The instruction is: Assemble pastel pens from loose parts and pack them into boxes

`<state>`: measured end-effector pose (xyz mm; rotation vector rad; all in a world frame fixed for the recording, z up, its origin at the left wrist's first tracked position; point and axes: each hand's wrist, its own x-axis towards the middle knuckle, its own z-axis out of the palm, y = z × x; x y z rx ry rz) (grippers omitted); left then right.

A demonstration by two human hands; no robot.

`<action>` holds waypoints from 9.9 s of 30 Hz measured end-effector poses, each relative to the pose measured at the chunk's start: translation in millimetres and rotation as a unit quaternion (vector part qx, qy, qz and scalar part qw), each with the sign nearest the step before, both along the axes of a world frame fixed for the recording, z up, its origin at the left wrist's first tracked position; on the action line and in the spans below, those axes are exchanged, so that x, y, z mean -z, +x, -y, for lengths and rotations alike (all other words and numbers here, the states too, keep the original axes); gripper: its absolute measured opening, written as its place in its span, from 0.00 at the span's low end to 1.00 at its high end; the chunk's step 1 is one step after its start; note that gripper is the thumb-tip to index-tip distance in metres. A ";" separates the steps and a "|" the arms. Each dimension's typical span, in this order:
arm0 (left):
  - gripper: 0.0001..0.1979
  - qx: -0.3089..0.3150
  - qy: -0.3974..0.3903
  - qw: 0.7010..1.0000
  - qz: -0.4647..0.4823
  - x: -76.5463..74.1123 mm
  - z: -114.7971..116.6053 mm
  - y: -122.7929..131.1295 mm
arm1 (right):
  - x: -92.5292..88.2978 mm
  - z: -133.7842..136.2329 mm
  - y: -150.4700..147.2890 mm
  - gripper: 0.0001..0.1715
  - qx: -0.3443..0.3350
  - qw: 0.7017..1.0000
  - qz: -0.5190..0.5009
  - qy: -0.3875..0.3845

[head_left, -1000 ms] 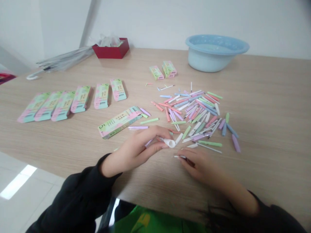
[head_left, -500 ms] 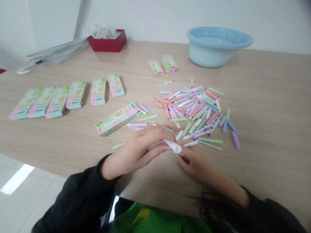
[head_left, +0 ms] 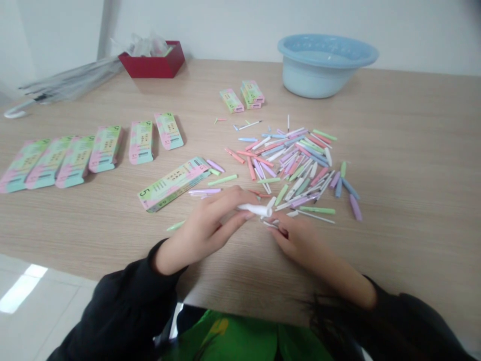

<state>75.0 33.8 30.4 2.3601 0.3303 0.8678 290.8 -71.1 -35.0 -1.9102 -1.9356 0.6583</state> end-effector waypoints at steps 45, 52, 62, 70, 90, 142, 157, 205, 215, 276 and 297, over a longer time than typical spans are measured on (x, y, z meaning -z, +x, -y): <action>0.12 -0.048 -0.241 0.967 -0.072 6.8 -30.3 7.1 | -24.9 -1.8 19.4 0.12 0.072 0.840 -0.537 0.016; 0.07 -0.082 -0.260 0.962 -0.028 2.6 -20.7 9.6 | -19.5 -4.4 22.1 0.13 0.103 0.888 -0.445 0.053; 0.07 -0.090 -0.180 0.979 -0.025 1.7 -5.8 16.0 | -10.4 -19.6 -1.3 0.13 0.161 0.659 -0.721 -0.144; 0.08 -0.114 -0.171 0.977 -0.048 5.5 -7.4 18.7 | -13.3 -20.1 5.0 0.05 0.164 0.623 -0.743 -0.182; 0.16 -0.113 -0.361 0.925 -0.022 14.2 -26.6 3.9 | -3.8 -36.6 49.9 0.16 0.034 0.985 -0.077 0.152; 0.15 -0.036 -0.447 0.889 -0.094 18.4 -0.1 25.5 | -50.8 -25.3 7.9 0.13 0.013 0.951 -0.245 0.186; 0.15 -0.049 -0.434 0.894 -0.096 26.1 -2.9 25.9 | -16.0 -47.7 30.0 0.14 0.020 0.971 -0.121 0.206; 0.13 0.069 -0.321 0.936 -0.130 18.1 9.7 26.0 | -100.4 -0.9 -6.0 0.05 -0.088 0.960 -0.026 0.264; 0.10 0.197 -0.386 0.890 -0.139 2.4 5.3 9.7 | -113.3 -12.2 0.0 0.11 -0.161 0.953 -0.028 0.254; 0.10 -0.107 -0.369 0.918 -0.096 43.5 52.8 -9.6 | -49.3 -117.1 4.1 0.13 0.013 0.968 0.242 -0.064; 0.09 -0.108 -0.344 0.931 -0.060 45.5 53.1 -8.5 | -66.2 -95.5 10.6 0.14 0.011 0.980 0.195 -0.045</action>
